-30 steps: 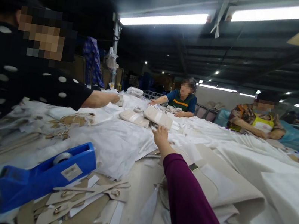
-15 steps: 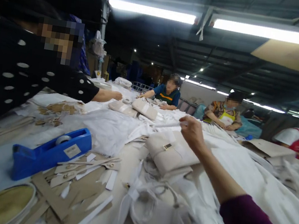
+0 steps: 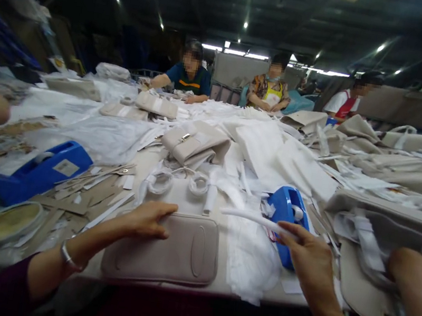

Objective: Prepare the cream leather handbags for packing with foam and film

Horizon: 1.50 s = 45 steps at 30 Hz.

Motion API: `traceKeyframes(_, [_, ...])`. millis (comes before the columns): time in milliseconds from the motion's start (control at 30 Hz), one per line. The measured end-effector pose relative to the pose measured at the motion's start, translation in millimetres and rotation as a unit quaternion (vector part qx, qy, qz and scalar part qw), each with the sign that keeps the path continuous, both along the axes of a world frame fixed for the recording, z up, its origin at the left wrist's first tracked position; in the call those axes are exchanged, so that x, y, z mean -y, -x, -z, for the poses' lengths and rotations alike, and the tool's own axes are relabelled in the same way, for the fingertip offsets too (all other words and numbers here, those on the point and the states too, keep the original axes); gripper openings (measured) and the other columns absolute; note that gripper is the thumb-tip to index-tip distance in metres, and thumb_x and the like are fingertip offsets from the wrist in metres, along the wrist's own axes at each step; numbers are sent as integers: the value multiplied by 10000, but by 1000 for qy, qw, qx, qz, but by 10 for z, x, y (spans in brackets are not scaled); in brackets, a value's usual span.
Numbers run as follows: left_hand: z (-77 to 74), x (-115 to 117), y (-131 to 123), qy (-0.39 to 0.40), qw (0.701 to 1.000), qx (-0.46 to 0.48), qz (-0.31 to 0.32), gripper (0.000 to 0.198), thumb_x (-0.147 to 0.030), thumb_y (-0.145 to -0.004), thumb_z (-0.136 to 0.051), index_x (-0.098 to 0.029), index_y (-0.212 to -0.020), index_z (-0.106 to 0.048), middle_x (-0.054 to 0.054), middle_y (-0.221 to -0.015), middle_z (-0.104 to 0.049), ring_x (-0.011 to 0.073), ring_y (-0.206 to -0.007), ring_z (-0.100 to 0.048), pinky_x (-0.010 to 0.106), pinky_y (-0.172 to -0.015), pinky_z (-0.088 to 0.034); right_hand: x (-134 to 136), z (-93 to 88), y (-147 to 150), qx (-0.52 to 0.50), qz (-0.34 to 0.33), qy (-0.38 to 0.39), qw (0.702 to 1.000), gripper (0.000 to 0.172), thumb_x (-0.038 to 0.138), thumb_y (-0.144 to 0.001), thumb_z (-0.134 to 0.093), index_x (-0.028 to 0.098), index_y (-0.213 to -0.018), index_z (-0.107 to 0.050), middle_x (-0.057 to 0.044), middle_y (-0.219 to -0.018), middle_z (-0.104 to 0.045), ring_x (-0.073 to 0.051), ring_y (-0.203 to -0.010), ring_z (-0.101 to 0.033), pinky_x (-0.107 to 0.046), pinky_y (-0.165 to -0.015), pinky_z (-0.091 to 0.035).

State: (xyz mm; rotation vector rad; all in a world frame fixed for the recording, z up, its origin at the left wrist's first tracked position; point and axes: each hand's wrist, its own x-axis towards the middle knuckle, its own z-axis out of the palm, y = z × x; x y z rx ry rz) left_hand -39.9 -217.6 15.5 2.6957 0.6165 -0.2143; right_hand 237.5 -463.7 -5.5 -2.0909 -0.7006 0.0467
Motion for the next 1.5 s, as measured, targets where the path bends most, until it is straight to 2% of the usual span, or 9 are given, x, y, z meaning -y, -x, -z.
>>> traceKeyframes(200, [-59,109,22,-24,1000,10,-6,390,-346,-684,-654,-216,-1036,-551,42,-1114,-623,244,-1014,-578,284,-817,-431,-270,233,120,-199,-48,-84,975,349,285,-636,-694,149,-957,-716,-87,-857,-726,-237,-688,-700,-318,-626,-539])
traceKeyframes(433, [-28,146,82,-30,999,39,5,527,-304,-691,-669,-217,-1185,-506,64,-1361,-492,257,-1234,-453,349,-1012,-362,-345,294,181,-257,-55,-132,956,346,258,-556,-766,131,-875,-730,-90,-809,-719,-231,-646,-687,-328,-607,-558])
traceKeyframes(600, [7,145,107,-44,996,72,24,432,-289,-663,-714,-214,-1054,-548,49,-1464,-372,269,-1275,-389,385,-1017,-373,-684,403,592,-382,-212,-160,885,385,298,-567,-788,126,-906,-730,-75,-826,-726,-194,-735,-670,-318,-744,-535])
traceKeyframes(733, [24,176,132,-75,995,71,6,434,-311,-637,-751,-232,-1018,-558,47,-1507,-282,334,-1328,-276,514,-1029,-320,-935,383,835,-446,-336,-120,821,424,289,-599,-762,154,-998,-715,-63,-860,-730,-183,-743,-654,-297,-718,-496])
traceKeyframes(967, [105,237,155,-123,985,107,-54,480,-349,-536,-834,-251,-950,-612,52,-1499,-192,418,-1365,-79,623,-1064,-62,-990,234,753,-427,-454,7,782,278,265,-626,-697,141,-873,-734,-30,-763,-705,-157,-683,-594,-265,-667,-442])
traceKeyframes(1100, [69,297,172,-154,978,122,-68,486,-367,-536,-839,-262,-957,-618,61,-1436,-251,401,-1333,-138,600,-1065,-52,-1076,261,643,-426,-437,56,790,198,251,-625,-703,123,-774,-731,-17,-701,-685,-124,-610,-549,-238,-601,-388])
traceKeyframes(1233, [24,304,181,-155,982,97,-48,450,-405,-603,-795,-253,-979,-600,71,-1271,-438,338,-1216,-337,501,-1014,-256,-1138,284,639,-408,-414,70,810,89,186,-596,-703,126,-661,-710,3,-609,-653,-102,-535,-500,-228,-544,-346])
traceKeyframes(1333, [16,264,183,-124,990,54,-25,426,-413,-664,-745,-242,-1015,-574,59,-1044,-571,275,-1051,-497,379,-874,-404,-1150,299,680,-449,-422,60,786,70,181,-588,-715,126,-624,-691,0,-587,-645,-92,-509,-492,-219,-519,-328])
traceKeyframes(1500, [16,213,192,-89,995,30,-26,479,-456,-678,-709,-257,-1084,-551,49,-966,-628,260,-904,-601,315,-723,-455,-1157,325,723,-503,-425,49,751,142,218,-617,-724,136,-732,-714,-12,-632,-665,-102,-532,-527,-221,-539,-356])
